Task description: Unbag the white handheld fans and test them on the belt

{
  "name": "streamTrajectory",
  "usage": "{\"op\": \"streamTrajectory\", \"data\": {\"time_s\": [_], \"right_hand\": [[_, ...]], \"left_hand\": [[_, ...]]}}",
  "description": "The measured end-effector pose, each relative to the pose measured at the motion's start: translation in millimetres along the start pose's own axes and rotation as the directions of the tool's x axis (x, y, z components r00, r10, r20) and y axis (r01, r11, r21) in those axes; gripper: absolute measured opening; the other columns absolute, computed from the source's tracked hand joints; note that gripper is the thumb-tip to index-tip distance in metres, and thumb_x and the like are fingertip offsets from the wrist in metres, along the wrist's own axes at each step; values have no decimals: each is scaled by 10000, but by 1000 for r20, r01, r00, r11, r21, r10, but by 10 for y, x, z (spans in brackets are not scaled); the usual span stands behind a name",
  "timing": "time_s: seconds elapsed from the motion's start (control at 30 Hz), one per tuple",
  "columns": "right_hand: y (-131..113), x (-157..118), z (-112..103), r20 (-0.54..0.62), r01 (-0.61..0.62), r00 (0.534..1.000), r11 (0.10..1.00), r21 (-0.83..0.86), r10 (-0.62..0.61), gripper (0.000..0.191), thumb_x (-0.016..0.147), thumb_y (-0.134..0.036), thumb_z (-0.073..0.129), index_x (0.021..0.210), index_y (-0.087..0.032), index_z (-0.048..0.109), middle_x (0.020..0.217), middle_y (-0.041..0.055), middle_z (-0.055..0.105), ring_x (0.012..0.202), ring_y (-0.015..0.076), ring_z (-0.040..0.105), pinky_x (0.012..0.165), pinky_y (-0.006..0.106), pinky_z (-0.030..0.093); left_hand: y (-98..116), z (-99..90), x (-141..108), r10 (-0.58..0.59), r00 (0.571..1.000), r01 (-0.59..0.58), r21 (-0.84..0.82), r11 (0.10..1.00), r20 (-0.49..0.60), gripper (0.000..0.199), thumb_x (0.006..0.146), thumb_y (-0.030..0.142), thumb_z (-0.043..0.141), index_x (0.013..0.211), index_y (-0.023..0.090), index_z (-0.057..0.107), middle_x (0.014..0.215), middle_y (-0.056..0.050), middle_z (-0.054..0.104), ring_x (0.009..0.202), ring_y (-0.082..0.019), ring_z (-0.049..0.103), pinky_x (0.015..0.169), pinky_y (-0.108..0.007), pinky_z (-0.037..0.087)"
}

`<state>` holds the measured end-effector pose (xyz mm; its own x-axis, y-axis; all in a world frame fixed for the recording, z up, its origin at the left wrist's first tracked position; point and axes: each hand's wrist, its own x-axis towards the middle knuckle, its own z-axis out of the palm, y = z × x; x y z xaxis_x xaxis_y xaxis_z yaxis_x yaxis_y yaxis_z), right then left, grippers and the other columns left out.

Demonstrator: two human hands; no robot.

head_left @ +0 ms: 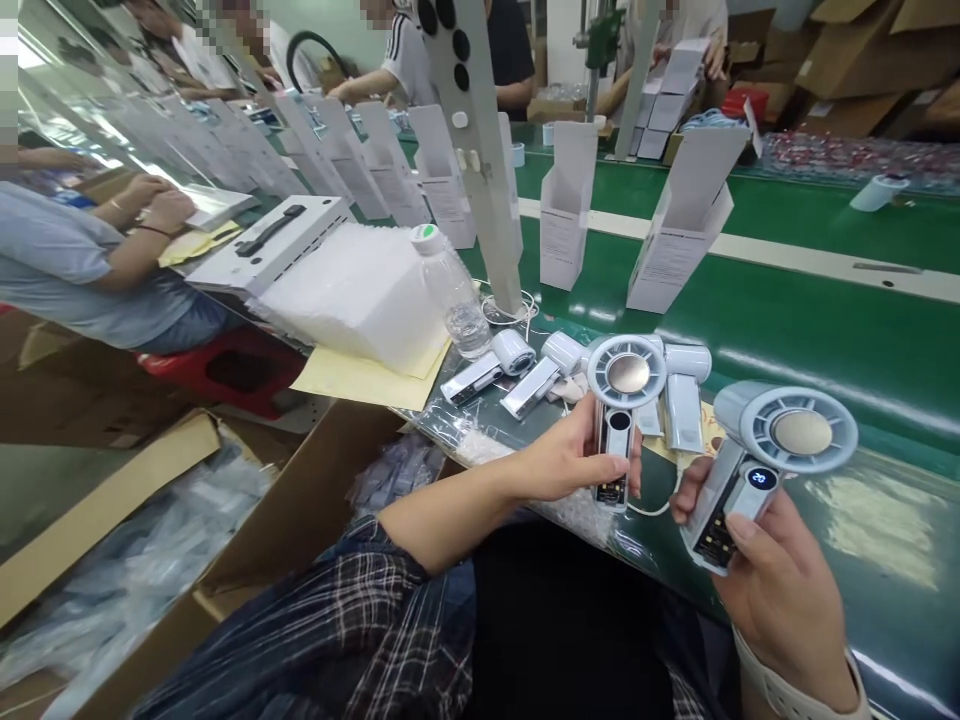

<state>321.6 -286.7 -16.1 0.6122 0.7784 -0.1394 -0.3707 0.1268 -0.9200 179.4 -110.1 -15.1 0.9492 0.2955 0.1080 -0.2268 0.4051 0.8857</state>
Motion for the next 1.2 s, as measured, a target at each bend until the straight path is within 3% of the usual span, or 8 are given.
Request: {"op": "streamTrajectory", "data": {"time_s": [0.17,0.3,0.5,0.77,0.83,0.93,1.2], "right_hand": [[17,26,18,-25,-55,998,998,-10,55,381,783,-429,878,1111,-259,788,1048,80,752,813,190,715,694,288,639],[31,37,1,-107,-115,988,993,-17,113,455,708,-442,916,1097,-245,785,1066,81,753,831,199,721,695,279,642],[45,38,1,-144,-154,978,988,-18,150,498,631,-450,951,1045,-229,786,1021,76,751,797,192,711,674,267,638],[146,30,19,-178,-79,981,996,-31,73,381,770,-469,858,1064,-247,761,946,47,727,719,152,666,615,249,597],[174,23,15,-132,-74,989,996,-50,67,380,799,-474,837,1086,-238,756,938,56,723,714,157,657,601,259,587],[178,22,22,-54,-66,997,996,-58,63,368,822,-491,819,1064,-221,755,927,65,716,705,159,645,592,267,574],[104,84,91,-32,-22,999,999,-26,22,360,832,-513,819,1060,-240,763,979,70,736,766,175,678,636,280,595]], "left_hand": [[-23,-45,-29,1,1000,0,-77,997,16,524,846,338,860,1155,219,455,1055,-16,619,891,-179,734,898,-401,591],[-37,-37,-26,29,1000,-29,-150,988,-2,541,824,352,877,1138,229,455,1019,4,598,822,-155,694,911,-464,606],[50,-17,-30,-29,999,34,-117,993,44,535,826,375,875,1102,223,444,954,1,610,865,-193,698,943,-486,587],[-140,-100,82,60,992,-75,-130,989,-115,516,848,417,835,1129,217,451,905,28,598,721,-129,642,783,-401,634],[-126,-108,88,42,993,-57,-141,988,-112,526,835,434,841,1118,214,456,920,20,596,723,-129,634,778,-416,645],[-59,-100,83,7,1000,-8,-72,997,-19,546,836,456,844,1135,209,459,916,13,591,755,-155,662,811,-425,641],[-45,-127,65,2,1000,-1,44,999,-9,533,893,417,819,1214,216,443,1001,7,584,891,-148,685,913,-378,619]]}}
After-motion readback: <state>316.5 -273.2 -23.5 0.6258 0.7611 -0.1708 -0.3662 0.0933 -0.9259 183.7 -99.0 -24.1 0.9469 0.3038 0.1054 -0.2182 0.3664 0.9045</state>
